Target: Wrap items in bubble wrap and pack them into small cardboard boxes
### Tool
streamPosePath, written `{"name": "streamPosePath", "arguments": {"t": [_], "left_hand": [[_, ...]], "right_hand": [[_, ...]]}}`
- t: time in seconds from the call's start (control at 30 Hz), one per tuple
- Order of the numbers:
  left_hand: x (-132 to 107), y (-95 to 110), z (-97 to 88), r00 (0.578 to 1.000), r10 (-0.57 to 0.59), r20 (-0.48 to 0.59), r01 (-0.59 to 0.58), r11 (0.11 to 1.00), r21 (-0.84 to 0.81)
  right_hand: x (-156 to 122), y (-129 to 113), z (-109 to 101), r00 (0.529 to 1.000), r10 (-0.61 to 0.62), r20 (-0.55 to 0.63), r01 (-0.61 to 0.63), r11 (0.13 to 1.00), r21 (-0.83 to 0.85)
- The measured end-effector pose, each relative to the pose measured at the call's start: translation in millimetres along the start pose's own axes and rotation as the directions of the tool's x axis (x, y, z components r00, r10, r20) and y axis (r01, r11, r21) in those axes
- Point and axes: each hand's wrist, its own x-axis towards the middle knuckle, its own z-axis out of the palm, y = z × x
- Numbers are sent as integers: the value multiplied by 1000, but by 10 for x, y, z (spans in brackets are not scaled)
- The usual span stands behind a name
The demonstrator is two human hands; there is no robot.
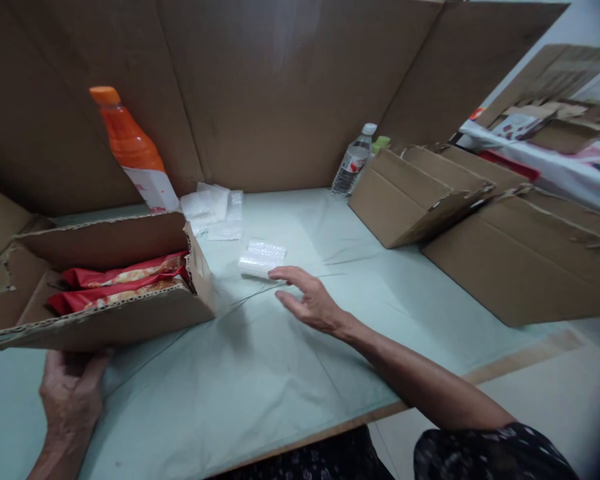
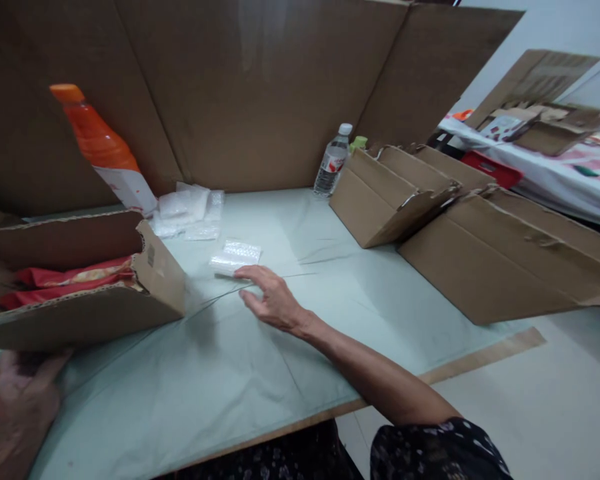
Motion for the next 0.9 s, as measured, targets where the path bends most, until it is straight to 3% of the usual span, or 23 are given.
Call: {"name": "streamPosePath", "arguments": {"t": [0.07,0.13,0.27,0.37,0.5,0.63,0.8,0.9], "left_hand": [[-17,126,24,988,-129,-91,120,988,-94],[-33,240,45,974,-199,-111,181,971,-155],[-41,314,60,973,-213,-91,191,961,-201],[-46,272,44,979,-192,-74,172,960,-221],[-43,281,7,980,-200,-13,193,960,-202],[126,449,73,988,-148,49,154,971,-182],[447,611,423,996,-45,74,57,984,-171],[487,581,628,996,-46,74,57,987,-148]], "right_hand": [[43,-102,206,989,-16,149,8,998,58],[92,-174,418,964,-30,263,9,996,83],[239,-278,734,936,-28,350,-4,996,89],[353,-361,830,929,-18,369,-19,995,98],[459,-424,857,939,31,342,-80,989,128],[604,-324,920,962,117,248,-150,981,120],[856,-139,1017,972,185,143,-204,969,136],[879,-90,922,986,136,98,-150,977,151]]}}
